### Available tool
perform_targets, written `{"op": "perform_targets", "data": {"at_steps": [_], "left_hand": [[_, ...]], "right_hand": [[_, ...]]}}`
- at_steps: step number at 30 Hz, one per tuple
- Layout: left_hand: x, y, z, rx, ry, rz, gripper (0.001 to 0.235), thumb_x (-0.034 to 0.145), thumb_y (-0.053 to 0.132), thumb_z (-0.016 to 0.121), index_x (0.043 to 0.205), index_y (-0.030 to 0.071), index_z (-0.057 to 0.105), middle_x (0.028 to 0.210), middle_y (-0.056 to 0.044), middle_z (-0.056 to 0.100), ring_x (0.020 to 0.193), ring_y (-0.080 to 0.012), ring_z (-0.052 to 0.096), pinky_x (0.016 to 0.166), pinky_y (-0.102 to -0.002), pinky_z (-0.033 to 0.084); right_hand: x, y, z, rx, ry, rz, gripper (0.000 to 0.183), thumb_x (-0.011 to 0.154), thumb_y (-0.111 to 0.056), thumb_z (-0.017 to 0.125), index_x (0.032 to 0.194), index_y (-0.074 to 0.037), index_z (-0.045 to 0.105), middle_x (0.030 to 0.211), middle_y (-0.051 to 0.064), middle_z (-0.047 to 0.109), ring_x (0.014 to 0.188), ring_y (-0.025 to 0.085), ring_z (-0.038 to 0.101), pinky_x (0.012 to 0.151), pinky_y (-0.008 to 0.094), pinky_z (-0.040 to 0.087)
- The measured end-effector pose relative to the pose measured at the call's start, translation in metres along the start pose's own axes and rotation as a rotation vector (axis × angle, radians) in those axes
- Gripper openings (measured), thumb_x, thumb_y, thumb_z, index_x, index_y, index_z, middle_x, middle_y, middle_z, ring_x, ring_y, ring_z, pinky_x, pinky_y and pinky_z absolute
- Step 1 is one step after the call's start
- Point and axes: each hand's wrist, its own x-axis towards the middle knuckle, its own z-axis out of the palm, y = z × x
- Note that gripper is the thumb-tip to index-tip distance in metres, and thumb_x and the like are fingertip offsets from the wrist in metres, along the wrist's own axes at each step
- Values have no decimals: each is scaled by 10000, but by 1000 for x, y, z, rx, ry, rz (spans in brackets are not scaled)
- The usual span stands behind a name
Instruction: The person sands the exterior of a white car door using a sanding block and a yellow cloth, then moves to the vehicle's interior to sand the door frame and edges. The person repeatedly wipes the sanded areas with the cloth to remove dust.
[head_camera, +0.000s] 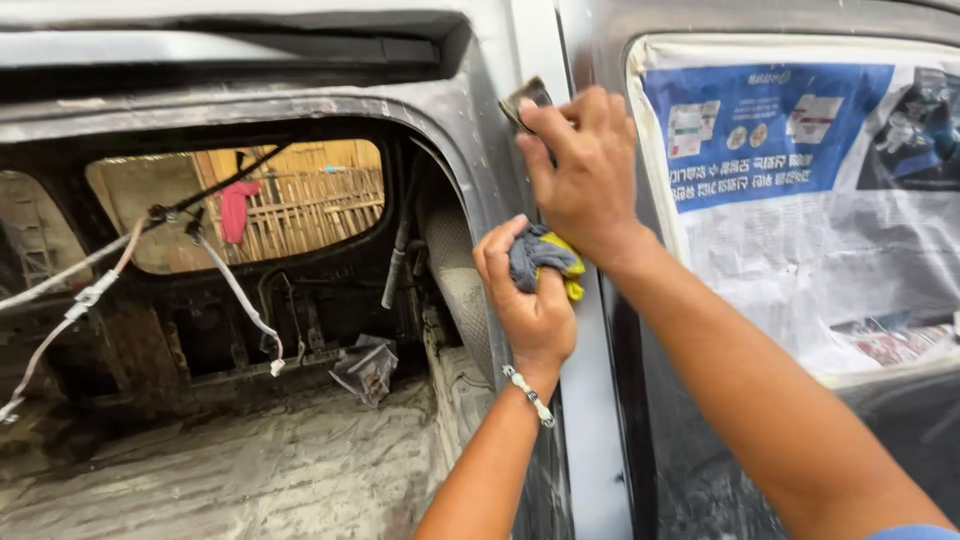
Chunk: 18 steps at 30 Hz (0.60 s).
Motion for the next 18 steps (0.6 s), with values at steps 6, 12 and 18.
{"op": "perform_targets", "data": {"at_steps": [6,12,18], "left_hand": [[3,3,-6,54,-50,39,460,853,-22,596,1299,85,560,1301,-130,492,1218,-276,546,1100,-402,473],[5,-1,-8,130,-43,142,483,823,-35,591,1288,92,558,1296,-133,527,1276,-311,538,1151,-432,449],[-1,-3,-6,137,-68,105,486,830,-17,605,1303,81,547,1296,-148,511,1271,-315,518,1143,-446,437]], "right_hand": [[26,33,60,150,-6,122,149,1066,-251,689,1113,-110,684,1116,152,628,1102,392,544,952,539,386],[19,-17,14,134,-32,-25,150,960,-218,698,1052,-102,721,1036,245,576,1036,418,515,870,502,388],[22,-2,47,147,-23,128,168,1039,-256,718,1112,-107,745,1012,109,650,1003,334,575,895,485,392]]}}
